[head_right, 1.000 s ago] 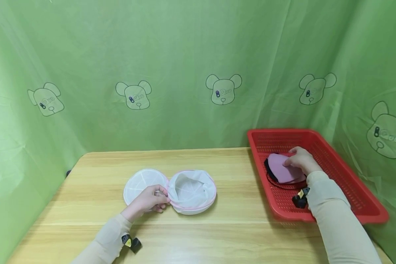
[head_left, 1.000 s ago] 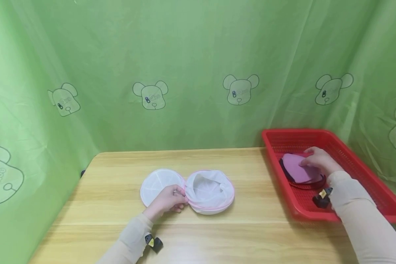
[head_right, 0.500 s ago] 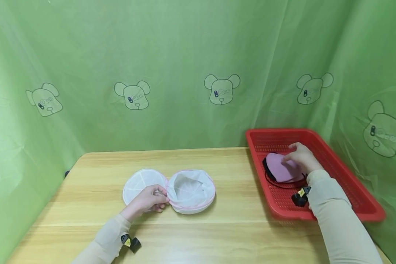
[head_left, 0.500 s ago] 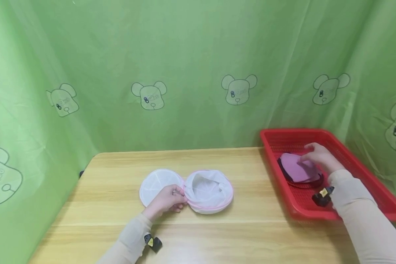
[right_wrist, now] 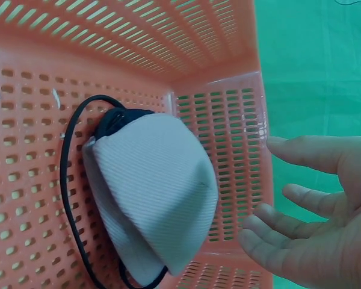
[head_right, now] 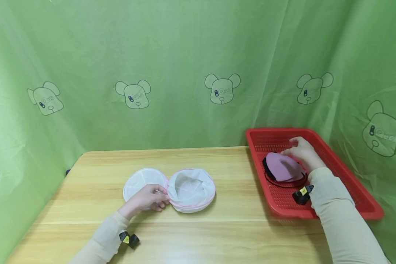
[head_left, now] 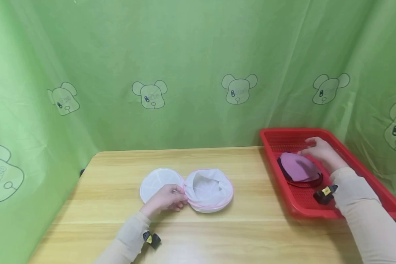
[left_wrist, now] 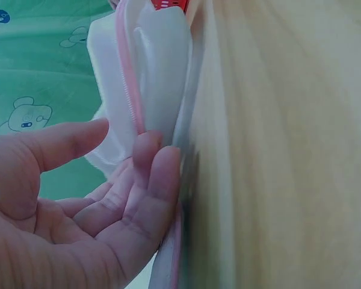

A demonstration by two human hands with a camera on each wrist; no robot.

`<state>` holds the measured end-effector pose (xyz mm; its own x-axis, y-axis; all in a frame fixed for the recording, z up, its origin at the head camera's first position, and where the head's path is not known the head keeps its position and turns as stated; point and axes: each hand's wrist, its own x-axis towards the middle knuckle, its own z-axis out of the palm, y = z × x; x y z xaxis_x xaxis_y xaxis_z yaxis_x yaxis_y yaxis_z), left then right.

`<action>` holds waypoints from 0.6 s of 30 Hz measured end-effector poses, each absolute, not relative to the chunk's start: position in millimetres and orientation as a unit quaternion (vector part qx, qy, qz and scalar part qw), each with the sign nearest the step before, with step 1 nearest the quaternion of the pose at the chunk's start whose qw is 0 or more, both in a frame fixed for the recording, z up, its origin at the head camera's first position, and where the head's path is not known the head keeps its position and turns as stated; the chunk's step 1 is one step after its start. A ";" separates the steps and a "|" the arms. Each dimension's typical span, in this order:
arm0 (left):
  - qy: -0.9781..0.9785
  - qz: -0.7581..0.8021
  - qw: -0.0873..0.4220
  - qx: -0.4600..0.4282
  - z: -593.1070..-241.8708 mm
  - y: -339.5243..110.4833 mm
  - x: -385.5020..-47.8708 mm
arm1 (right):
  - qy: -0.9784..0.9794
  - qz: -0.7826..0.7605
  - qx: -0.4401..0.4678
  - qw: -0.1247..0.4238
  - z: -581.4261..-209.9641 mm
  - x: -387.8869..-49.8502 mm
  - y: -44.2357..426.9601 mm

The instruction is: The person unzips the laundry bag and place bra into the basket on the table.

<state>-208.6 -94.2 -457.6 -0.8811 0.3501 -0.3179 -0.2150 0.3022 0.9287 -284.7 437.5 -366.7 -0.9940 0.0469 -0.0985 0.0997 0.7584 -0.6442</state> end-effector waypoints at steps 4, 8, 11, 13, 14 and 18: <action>0.774 0.584 0.239 0.055 -451.5 -97.8 -209.1 | 0.935 -0.349 0.040 0.039 -363.0 -283.8 437.7; 0.777 0.581 0.236 0.058 -445.3 -102.2 -209.0 | 0.935 -0.351 0.038 0.040 -361.9 -281.3 438.1; 0.783 0.574 0.231 0.064 -440.7 -106.3 -208.5 | 0.934 -0.353 0.036 0.036 -361.0 -279.7 438.0; 0.795 0.561 0.217 0.076 -438.1 -109.7 -208.1 | 0.933 -0.358 0.034 0.036 -359.8 -279.0 438.2; 0.802 0.553 0.210 0.083 -436.7 -111.4 -208.0 | 0.932 -0.360 0.033 0.036 -359.0 -278.5 438.3; 0.831 0.517 0.176 0.105 -430.7 -117.9 -207.6 | 0.931 -0.361 0.031 0.038 -354.3 -275.8 439.4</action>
